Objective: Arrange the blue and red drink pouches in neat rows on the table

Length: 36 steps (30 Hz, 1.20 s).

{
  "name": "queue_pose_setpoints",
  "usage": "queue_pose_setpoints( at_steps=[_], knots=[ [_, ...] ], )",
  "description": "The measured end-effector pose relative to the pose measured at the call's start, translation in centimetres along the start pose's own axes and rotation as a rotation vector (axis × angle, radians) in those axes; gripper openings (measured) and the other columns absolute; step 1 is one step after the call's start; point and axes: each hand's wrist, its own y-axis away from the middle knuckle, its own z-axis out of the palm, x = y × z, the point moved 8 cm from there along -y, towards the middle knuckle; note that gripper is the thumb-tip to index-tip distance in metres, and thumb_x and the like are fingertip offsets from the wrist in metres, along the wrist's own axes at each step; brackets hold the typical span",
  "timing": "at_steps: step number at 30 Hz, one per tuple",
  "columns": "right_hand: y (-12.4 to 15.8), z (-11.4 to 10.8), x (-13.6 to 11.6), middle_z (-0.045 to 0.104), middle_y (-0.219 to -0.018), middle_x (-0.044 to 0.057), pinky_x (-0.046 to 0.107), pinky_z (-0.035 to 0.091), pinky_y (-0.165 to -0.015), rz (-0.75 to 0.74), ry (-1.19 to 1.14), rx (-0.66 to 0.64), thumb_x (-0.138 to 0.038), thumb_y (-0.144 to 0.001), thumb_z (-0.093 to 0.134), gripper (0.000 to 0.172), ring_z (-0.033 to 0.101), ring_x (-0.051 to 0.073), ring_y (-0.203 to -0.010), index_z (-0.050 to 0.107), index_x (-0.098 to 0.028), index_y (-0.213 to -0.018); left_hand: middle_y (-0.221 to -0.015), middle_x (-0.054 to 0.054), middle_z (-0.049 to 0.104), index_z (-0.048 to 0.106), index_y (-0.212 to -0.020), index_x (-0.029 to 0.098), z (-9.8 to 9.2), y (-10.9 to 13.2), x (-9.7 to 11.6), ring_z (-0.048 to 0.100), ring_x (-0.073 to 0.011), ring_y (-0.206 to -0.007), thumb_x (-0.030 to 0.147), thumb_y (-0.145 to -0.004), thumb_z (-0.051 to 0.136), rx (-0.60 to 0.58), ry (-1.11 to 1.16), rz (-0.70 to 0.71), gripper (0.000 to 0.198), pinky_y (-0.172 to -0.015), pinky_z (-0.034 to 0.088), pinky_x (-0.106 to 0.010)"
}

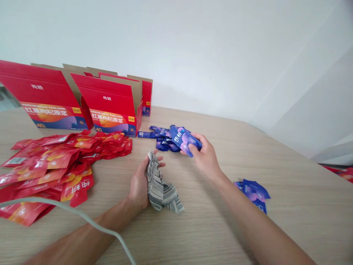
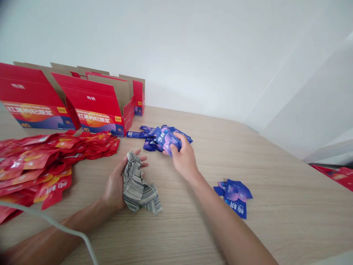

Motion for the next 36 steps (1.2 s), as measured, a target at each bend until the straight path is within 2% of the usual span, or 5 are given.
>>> queue_pose_setpoints(
  at_steps=[5,16,22,31,36],
  knots=[
    [-6.2,-2.1,4.9,0.068,-0.127,0.009,0.043,0.074,-0.083,0.279,-0.138,0.334,-0.017,-0.089,0.072,0.029,0.077,0.014,-0.084,0.053,-0.021,-0.111,-0.112,-0.012,0.077,0.069,-0.145,0.016,0.5,-0.3,-2.0,0.062,-0.0137,-0.066,0.043,-0.107,0.054,-0.138,-0.066,-0.038,0.049,-0.058,0.058,-0.024],
    [-12.1,-2.4,7.3,0.077,-0.112,0.012,0.035,0.066,-0.089,0.273,0.483,0.061,-0.016,-0.088,0.076,0.020,0.076,0.018,-0.084,0.072,-0.013,-0.108,-0.115,-0.011,0.076,0.075,-0.138,0.018,0.2,-1.1,-2.2,0.064,-0.0145,-0.072,0.055,-0.090,0.080,-0.254,-0.124,-0.017,0.060,-0.064,0.059,-0.027],
    [-9.2,-8.0,4.3,0.079,-0.122,0.012,0.031,0.055,-0.102,0.208,0.859,-0.165,-0.024,-0.093,0.075,0.030,0.075,0.021,-0.105,0.076,-0.015,-0.122,-0.105,-0.012,0.077,0.073,-0.141,0.016,0.2,-1.1,-2.1,0.064,-0.0161,-0.067,0.056,-0.090,0.080,-0.250,-0.163,-0.034,0.065,-0.058,0.057,-0.027],
    [2.0,-22.5,4.6,0.078,-0.102,0.019,0.032,0.053,-0.056,0.661,1.183,-0.443,-0.062,-0.075,0.089,0.068,0.074,0.025,-0.072,0.069,-0.012,-0.116,-0.105,-0.010,0.075,0.069,-0.144,0.017,1.0,-0.6,-2.0,0.064,-0.0166,-0.066,0.049,-0.098,0.067,-0.240,-0.211,-0.024,0.056,-0.057,0.059,-0.028],
    [6.0,-22.6,5.7,0.077,-0.101,0.014,0.033,0.054,-0.072,0.593,1.264,-0.502,-0.051,-0.066,0.094,0.060,0.076,0.029,-0.089,0.068,-0.016,-0.108,-0.106,-0.010,0.075,0.070,-0.142,0.017,1.0,-0.3,-1.8,0.065,-0.0160,-0.065,0.043,-0.102,0.063,-0.209,-0.206,-0.017,0.048,-0.057,0.060,-0.028]
  ],
)
